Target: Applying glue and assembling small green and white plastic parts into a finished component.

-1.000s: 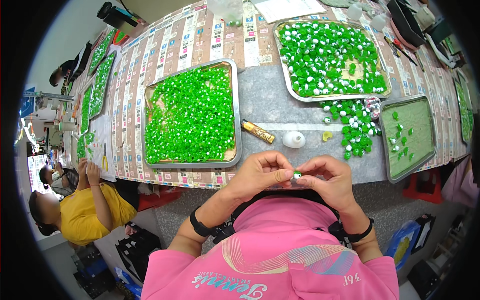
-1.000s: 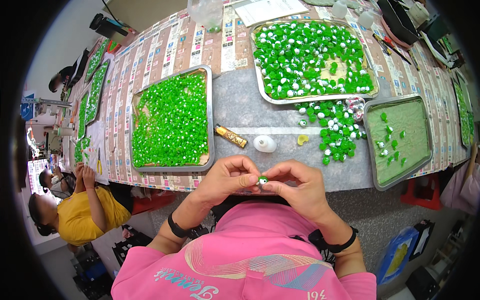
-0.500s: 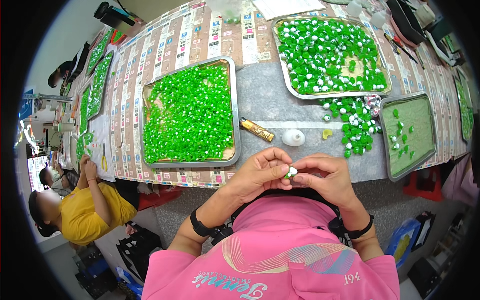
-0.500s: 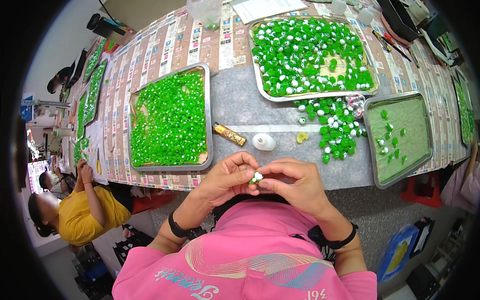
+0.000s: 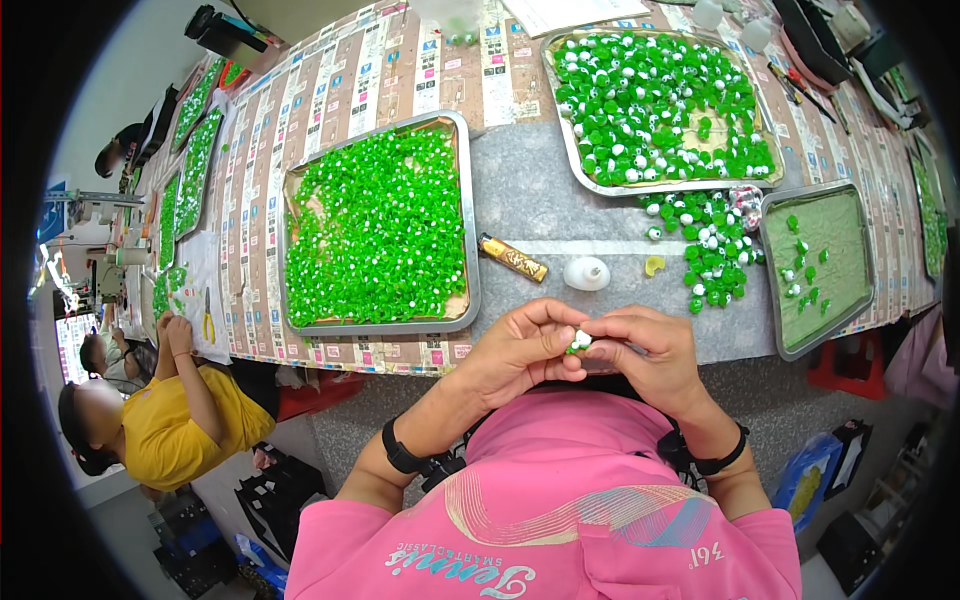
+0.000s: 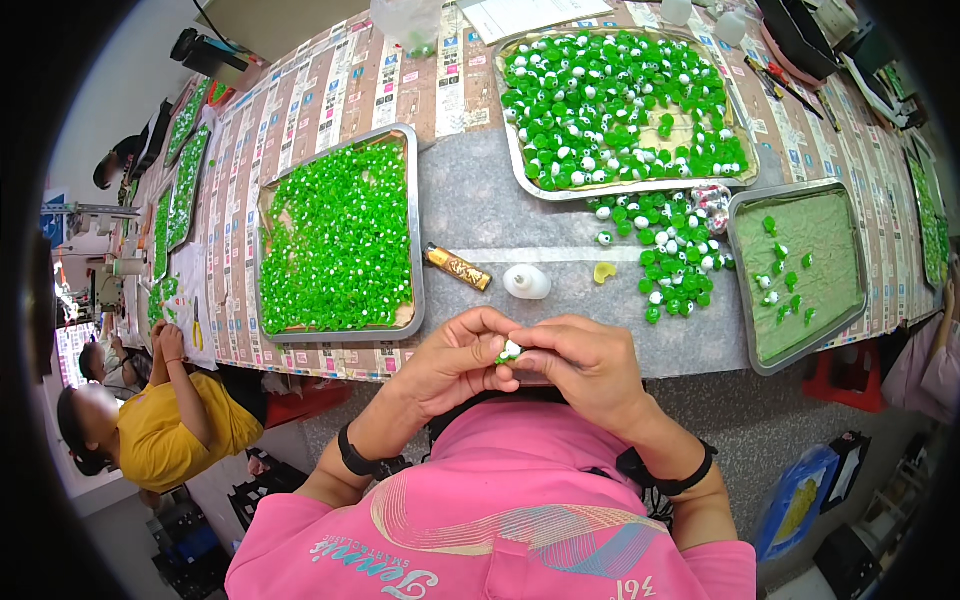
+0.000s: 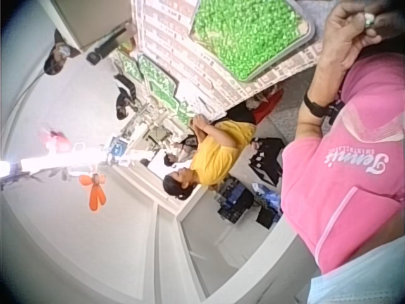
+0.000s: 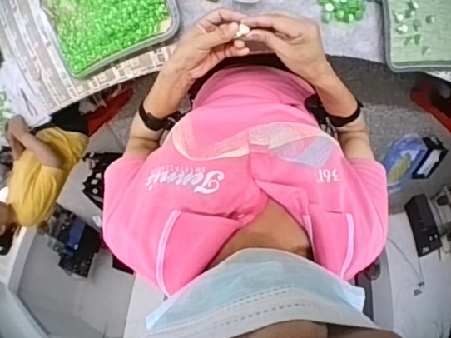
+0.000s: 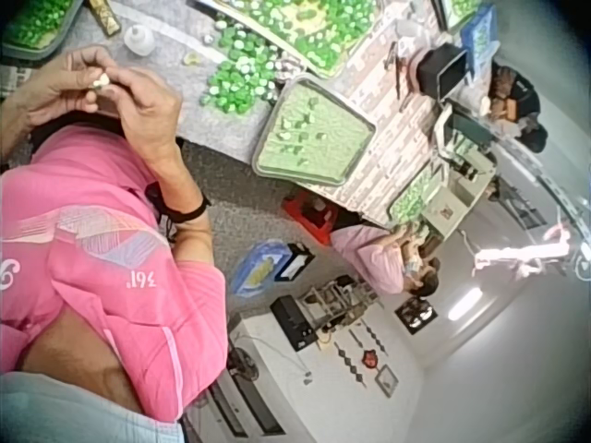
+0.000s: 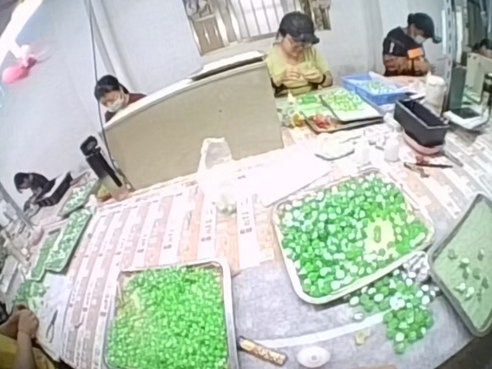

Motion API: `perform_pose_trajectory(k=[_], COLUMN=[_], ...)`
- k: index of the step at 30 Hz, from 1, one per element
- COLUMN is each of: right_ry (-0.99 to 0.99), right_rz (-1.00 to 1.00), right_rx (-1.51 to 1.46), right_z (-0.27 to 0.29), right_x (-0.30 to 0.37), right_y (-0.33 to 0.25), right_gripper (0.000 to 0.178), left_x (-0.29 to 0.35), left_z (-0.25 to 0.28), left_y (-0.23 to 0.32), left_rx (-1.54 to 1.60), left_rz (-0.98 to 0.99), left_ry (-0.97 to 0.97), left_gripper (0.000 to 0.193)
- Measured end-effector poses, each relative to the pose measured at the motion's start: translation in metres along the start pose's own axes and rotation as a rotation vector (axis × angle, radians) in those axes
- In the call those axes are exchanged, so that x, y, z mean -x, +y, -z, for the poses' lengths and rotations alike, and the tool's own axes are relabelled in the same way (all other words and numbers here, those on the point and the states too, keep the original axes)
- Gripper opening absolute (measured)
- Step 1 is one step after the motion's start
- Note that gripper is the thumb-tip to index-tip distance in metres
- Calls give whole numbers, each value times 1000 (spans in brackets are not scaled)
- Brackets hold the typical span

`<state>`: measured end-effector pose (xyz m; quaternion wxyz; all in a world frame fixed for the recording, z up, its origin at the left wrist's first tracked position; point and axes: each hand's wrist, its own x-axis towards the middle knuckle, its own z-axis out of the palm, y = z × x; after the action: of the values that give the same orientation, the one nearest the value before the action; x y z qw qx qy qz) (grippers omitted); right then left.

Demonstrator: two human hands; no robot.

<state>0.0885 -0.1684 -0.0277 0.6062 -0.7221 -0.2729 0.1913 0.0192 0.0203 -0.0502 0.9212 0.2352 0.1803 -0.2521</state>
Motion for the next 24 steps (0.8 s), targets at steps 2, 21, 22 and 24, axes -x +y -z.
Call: perform_pose_trajectory(k=[2,21,22,24], right_ry=[-2,-7,-16,-8], right_rz=[-11,-65,-70,-115], right_rx=[-19,-86,-86,-84], right_z=[-1,1,5,15], right_x=[0,0,2,6], right_y=[0,2,3,-4], right_gripper=[25,21,21,18], left_x=[0,-1,-1,-1], left_z=[4,1,-2,-12], left_y=[-2,-5,-5,-3], left_rx=[45,-32,-75,-212], left_rz=[1,-5,-2,-16], left_ry=[-14,14,5,37], left_gripper=[20,20,21,27])
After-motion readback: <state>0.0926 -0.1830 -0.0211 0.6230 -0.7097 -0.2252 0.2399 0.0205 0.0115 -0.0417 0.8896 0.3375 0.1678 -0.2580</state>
